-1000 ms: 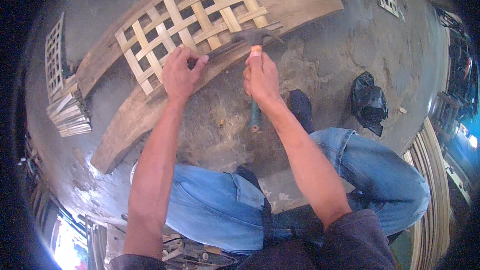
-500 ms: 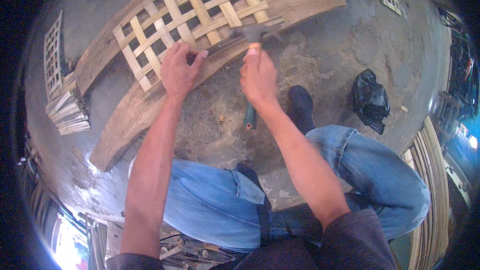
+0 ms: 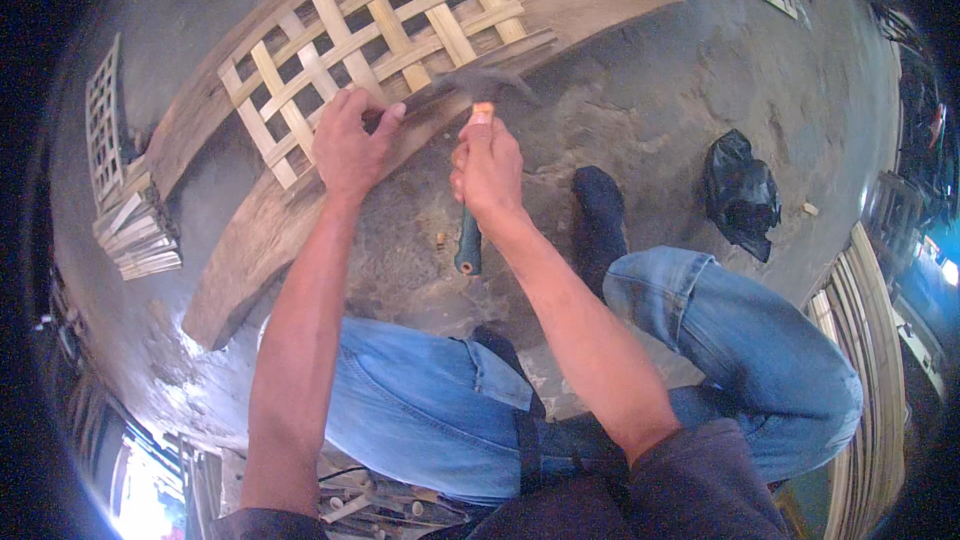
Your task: The person assembles a wooden lattice by placing thin wooden strips into a grid pattern and securing them with a hammer. The person repeatedly hammers nails into the lattice to hold the strips in place.
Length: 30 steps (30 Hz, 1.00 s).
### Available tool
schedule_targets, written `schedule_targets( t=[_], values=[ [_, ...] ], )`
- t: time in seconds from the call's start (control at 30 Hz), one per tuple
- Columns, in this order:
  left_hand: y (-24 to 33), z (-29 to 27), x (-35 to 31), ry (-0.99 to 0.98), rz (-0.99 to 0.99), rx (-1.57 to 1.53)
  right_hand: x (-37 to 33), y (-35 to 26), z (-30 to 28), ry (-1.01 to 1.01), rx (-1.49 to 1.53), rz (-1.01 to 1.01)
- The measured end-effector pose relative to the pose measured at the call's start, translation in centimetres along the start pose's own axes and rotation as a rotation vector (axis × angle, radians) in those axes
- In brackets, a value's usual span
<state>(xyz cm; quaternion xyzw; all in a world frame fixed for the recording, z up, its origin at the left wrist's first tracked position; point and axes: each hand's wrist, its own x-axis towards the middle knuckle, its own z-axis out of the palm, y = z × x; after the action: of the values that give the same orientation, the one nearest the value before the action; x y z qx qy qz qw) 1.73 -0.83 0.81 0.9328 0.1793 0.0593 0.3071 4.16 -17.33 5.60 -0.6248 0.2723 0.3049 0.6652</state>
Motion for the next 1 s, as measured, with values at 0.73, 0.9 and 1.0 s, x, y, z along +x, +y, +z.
schedule_targets(
  t=[0.73,0.9,1.0],
  values=[
    [-0.3,-0.4,-0.1,0.010,0.015,-0.031,3.4,-13.5,-5.8,-0.830,-1.761,-1.171],
    [-0.4,-0.2,-0.1,0.020,0.020,-0.052,3.6,-11.6,-4.6,-1.114,-2.058,-1.160],
    [-0.6,-0.1,-0.1,0.023,0.031,-0.061,4.4,-12.3,-3.3,-1.268,-2.076,-1.198]
  ],
)
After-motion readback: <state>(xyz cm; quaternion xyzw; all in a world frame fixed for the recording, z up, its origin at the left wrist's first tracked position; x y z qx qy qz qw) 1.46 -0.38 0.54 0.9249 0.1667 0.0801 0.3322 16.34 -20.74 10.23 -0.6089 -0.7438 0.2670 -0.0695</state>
